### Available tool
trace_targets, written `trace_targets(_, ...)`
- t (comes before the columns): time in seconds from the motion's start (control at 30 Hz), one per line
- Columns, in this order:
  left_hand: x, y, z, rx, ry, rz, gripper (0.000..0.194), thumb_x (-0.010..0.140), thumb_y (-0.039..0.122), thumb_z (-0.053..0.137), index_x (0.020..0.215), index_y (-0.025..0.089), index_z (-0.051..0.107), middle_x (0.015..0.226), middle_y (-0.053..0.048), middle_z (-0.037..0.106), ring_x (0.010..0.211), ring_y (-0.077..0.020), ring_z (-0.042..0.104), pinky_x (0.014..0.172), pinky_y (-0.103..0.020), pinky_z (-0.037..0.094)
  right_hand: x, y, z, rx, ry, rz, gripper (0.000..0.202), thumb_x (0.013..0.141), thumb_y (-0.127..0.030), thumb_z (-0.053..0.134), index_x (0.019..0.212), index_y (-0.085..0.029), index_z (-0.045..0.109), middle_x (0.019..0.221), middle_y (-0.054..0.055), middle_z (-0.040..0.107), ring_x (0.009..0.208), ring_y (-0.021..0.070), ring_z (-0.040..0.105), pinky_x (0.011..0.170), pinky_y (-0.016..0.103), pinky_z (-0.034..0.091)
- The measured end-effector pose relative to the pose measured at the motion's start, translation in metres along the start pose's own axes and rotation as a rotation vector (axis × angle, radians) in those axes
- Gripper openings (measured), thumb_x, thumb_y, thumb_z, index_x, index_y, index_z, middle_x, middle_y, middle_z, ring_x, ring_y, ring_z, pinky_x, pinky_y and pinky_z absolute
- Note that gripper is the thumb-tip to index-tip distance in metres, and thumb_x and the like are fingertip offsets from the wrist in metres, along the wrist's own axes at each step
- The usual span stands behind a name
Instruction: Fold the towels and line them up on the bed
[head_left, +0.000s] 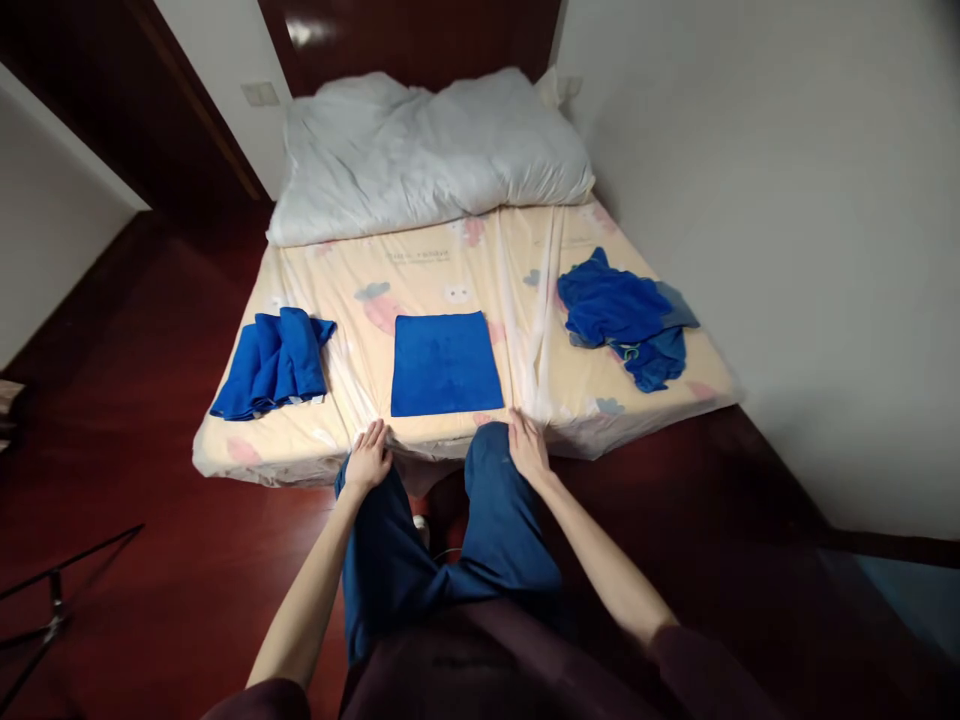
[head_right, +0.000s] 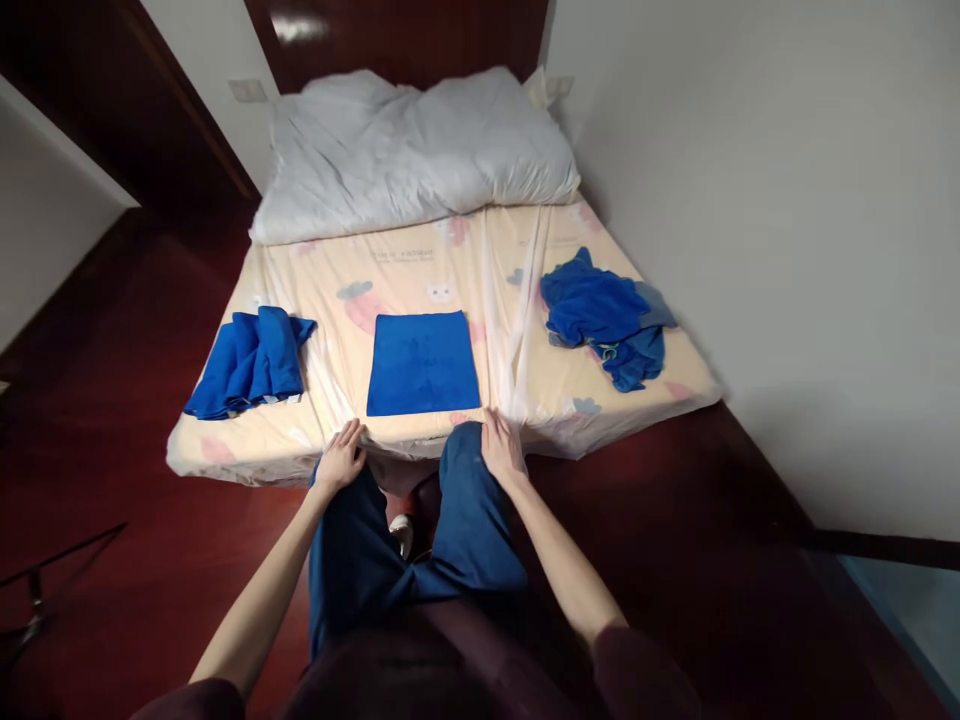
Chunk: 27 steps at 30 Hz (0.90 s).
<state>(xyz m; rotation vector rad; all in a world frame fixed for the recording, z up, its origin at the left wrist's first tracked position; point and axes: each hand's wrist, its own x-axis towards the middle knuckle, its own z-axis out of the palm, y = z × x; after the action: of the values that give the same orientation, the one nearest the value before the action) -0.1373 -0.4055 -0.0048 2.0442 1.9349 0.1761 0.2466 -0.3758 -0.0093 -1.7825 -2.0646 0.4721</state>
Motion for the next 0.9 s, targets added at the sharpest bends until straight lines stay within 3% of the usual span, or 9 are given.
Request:
trace_targets(0.1, -0.02, -0.003, -0.006, -0.058, 0.031, -0.048, 0.052, 0.094, 0.026, 0.044, 0.141, 0.021, 0.067, 0.154, -0.01, 0.058, 0.148, -0.0273, 0.051, 0.126, -0.041, 0.041, -0.04, -0.023, 0.002, 0.008, 0.044, -0.029, 0.056, 0.105, -0.032, 0.027, 0.147, -0.028, 0.064, 0.153, 0.011, 0.06, 0.143, 0.03, 0.057, 0.12, 0.052, 0.049)
trace_targets(0.2, -0.027, 0.003, -0.011, -0.076, 0.067, -0.093, 0.046, 0.094, 0.025, 0.046, 0.132, 0.023, 0.072, 0.144, -0.008, 0.067, 0.137, -0.0275, 0.062, 0.121, -0.039, 0.046, -0.047, -0.043, 0.001, -0.082, 0.045, 0.012, 0.05, 0.103, -0.03, 0.035, 0.14, -0.026, 0.069, 0.152, 0.014, 0.06, 0.138, 0.0356, 0.058, 0.114, 0.054, 0.051)
trace_targets(0.37, -0.028, 0.015, -0.005, -0.042, 0.061, -0.057, 0.038, 0.097, 0.024, 0.044, 0.121, 0.02, 0.075, 0.128, -0.012, 0.075, 0.126, -0.0304, 0.067, 0.116, -0.042, 0.047, -0.025, -0.052, -0.002, -0.185, -0.019, 0.041, 0.043, 0.097, -0.017, 0.044, 0.13, -0.019, 0.071, 0.141, 0.019, 0.066, 0.133, 0.0379, 0.057, 0.11, 0.054, 0.048)
trace_targets(0.57, -0.01, 0.022, 0.012, -0.049, 0.178, -0.1, 0.042, 0.098, 0.021, 0.047, 0.136, 0.016, 0.064, 0.13, -0.015, 0.071, 0.128, -0.0347, 0.061, 0.11, -0.049, 0.049, 0.004, -0.04, -0.001, -0.129, -0.058, 0.093, 0.035, 0.102, -0.022, 0.048, 0.13, -0.016, 0.068, 0.128, 0.016, 0.073, 0.127, 0.0283, 0.062, 0.111, 0.041, 0.044)
trace_targets(0.7, 0.012, 0.017, 0.018, -0.075, 0.225, -0.095, 0.045, 0.097, 0.02, 0.05, 0.14, 0.015, 0.061, 0.134, -0.018, 0.068, 0.13, -0.0366, 0.058, 0.108, -0.051, 0.05, 0.026, -0.026, 0.008, -0.021, -0.048, 0.292, 0.042, 0.099, -0.025, 0.057, 0.141, -0.02, 0.062, 0.133, 0.013, 0.072, 0.117, 0.0265, 0.07, 0.102, 0.036, 0.051)
trace_targets(0.8, 0.028, 0.008, 0.021, -0.202, 0.244, -0.099, 0.045, 0.098, 0.022, 0.051, 0.142, 0.018, 0.06, 0.13, -0.015, 0.071, 0.125, -0.0322, 0.063, 0.108, -0.046, 0.051, 0.041, -0.013, 0.016, 0.099, -0.025, 0.422, 0.043, 0.097, -0.023, 0.058, 0.14, -0.021, 0.062, 0.122, 0.011, 0.076, 0.11, 0.0253, 0.073, 0.097, 0.033, 0.054)
trace_targets(0.9, 0.041, -0.003, 0.024, -0.383, 0.218, -0.07, 0.046, 0.098, 0.025, 0.054, 0.144, 0.021, 0.059, 0.124, -0.01, 0.075, 0.11, -0.0256, 0.071, 0.103, -0.04, 0.055, 0.053, -0.003, 0.023, 0.161, 0.011, 0.453, 0.044, 0.095, -0.016, 0.058, 0.139, -0.02, 0.063, 0.111, 0.008, 0.079, 0.109, 0.0228, 0.074, 0.098, 0.03, 0.055)
